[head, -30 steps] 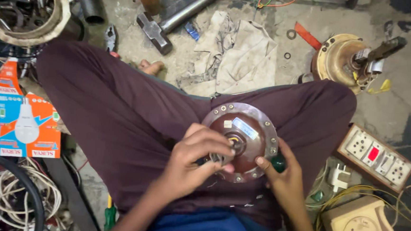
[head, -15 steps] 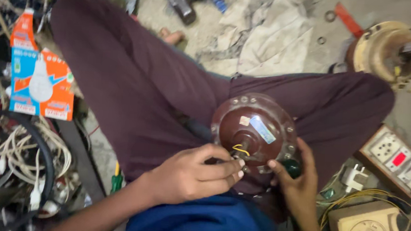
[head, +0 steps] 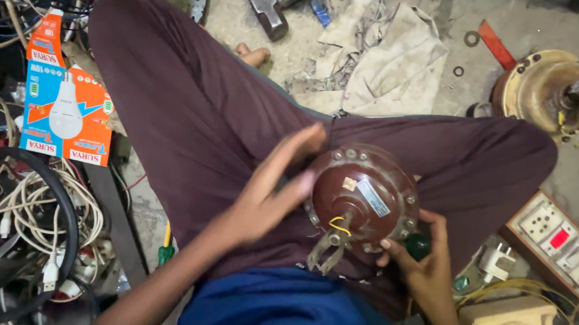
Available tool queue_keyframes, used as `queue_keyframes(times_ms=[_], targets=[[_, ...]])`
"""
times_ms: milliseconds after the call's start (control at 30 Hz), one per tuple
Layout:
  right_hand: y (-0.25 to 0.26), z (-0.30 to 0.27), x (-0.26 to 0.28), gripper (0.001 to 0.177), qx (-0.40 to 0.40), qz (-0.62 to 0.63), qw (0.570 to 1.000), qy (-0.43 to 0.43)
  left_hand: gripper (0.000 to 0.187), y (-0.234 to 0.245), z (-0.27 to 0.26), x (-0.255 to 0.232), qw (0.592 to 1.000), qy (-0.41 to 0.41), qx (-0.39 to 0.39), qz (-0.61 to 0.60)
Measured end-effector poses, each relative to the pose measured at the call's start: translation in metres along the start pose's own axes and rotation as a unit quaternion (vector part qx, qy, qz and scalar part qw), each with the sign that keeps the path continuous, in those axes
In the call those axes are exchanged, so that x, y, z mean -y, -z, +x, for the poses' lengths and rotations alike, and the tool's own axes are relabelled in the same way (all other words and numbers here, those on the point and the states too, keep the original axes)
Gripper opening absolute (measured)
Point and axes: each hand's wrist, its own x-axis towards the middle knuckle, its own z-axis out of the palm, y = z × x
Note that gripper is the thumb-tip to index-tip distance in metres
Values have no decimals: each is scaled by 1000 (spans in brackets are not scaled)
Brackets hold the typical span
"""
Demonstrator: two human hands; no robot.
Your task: The person disassembles and works on a ceiling fan motor, using a screwdriver to remove and replace screws and a wire, and manipulating small parts like a washer and a spring by hand.
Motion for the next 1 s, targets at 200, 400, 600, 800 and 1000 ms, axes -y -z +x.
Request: queue_keyframes(times_ms=[200,400,600,800,1000], targets=[[3,-2,8,60,-5,21,1000,12,42,-37,69,60,976,105,12,191],[13,56,59,61,-39,2,999,35,44,-39,143,98,995,80,-7,-57],[21,220,88,66,33,20,999,16,45,12,279,149,981,133,-83,114],[4,334,64,66,69,16,996,-49,50,49,341,184,963,165,-118,178],[13,328,58,65,85,38,989,-113,51,36,344,172,954,159,-70,245]])
